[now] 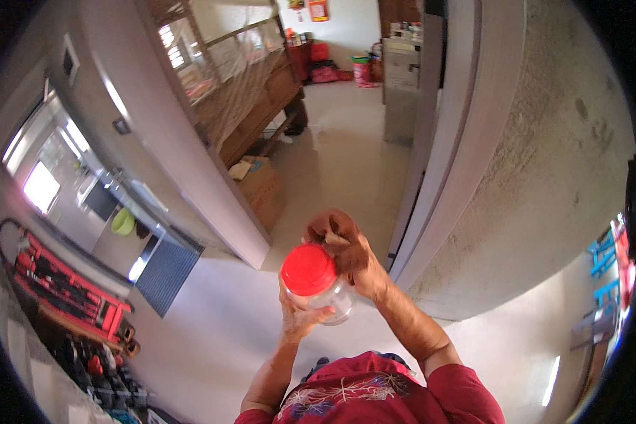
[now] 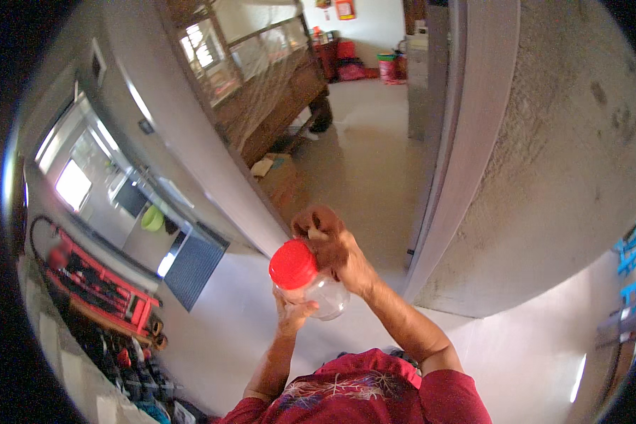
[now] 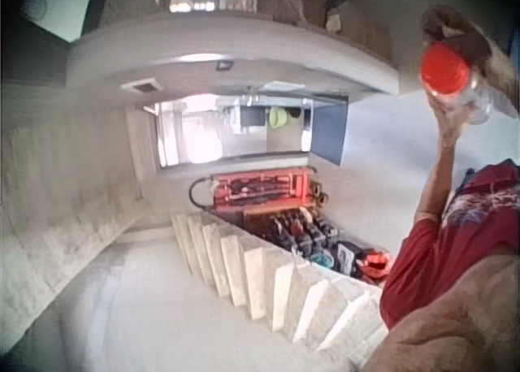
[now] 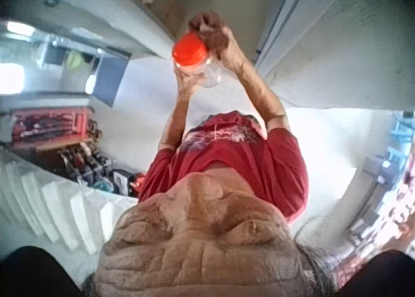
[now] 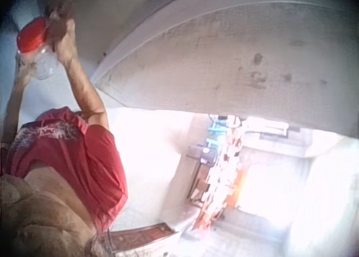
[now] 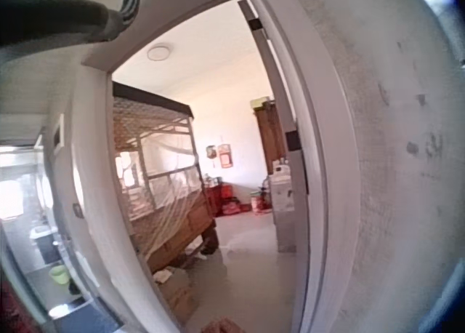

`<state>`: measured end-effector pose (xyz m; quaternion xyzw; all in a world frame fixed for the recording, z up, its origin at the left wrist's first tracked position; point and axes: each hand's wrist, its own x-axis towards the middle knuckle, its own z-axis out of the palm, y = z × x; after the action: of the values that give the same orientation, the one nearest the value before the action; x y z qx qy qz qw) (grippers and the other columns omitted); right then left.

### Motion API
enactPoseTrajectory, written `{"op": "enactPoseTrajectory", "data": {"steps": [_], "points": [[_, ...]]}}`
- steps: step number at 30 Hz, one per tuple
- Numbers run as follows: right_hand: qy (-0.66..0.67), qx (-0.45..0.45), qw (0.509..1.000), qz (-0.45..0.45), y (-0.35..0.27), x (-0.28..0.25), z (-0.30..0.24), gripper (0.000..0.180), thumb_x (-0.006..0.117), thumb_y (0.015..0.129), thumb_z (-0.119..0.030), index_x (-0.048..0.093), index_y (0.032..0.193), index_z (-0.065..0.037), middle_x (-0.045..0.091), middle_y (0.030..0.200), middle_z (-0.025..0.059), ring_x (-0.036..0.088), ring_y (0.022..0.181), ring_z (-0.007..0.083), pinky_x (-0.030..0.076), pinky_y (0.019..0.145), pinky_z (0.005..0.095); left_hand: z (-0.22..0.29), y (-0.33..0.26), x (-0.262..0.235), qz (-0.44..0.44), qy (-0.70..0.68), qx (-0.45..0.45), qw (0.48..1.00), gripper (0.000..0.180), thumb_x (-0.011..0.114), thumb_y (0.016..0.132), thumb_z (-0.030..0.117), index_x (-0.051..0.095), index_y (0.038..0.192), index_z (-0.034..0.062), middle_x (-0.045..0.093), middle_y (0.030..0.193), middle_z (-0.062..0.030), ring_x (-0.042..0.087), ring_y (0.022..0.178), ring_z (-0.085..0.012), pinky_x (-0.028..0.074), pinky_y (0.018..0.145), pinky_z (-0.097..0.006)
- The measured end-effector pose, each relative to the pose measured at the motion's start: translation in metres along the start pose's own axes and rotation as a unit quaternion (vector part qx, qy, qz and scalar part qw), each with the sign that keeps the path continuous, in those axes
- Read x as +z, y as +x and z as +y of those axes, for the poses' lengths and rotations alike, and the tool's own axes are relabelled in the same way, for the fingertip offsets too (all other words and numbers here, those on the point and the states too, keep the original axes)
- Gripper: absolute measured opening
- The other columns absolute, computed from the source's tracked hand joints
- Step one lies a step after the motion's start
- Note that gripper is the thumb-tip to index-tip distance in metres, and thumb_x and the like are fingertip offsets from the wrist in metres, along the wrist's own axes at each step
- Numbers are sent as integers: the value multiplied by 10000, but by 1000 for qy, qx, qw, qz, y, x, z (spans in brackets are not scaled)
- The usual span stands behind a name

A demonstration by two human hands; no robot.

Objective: The person wipes a white wall and door frame with a cloth, then moves to a cabinet and wipes its surface and several plastic containers. The person handles the containers one at a time, wiping them before placing them back.

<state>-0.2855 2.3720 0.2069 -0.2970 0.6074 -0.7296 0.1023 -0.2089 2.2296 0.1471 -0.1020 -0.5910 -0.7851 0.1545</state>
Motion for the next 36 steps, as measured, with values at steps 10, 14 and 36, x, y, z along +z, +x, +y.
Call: {"op": "enactPoseTrajectory", "data": {"steps": [10,14,36], "points": [[-177,-92,966,168,-26,43,-30,296,646,801,-239,589,898,34,539,1001,126,529,936,231,453,781,344,37,31,-33,-219,196,69,954,981,896,514,193,307,1287,49,518,1183,-121,540,1079,-219,459,901,-354],[-584,-215,772,129,-69,59,-29,350,707,698,-183,611,1009,-53,485,1199,163,494,1073,350,436,789,470,29,28,-15,-352,199,106,909,923,850,596,245,311,1304,2,463,1254,-137,466,1171,-263,409,957,-389],[-717,-7,643,268,-332,-52,-89,304,564,694,-140,527,960,4,485,862,124,520,795,256,455,670,366,-54,-112,231,-500,316,238,770,1233,884,435,350,212,1389,-50,531,1181,-186,586,995,-306,468,803,-394]]}}
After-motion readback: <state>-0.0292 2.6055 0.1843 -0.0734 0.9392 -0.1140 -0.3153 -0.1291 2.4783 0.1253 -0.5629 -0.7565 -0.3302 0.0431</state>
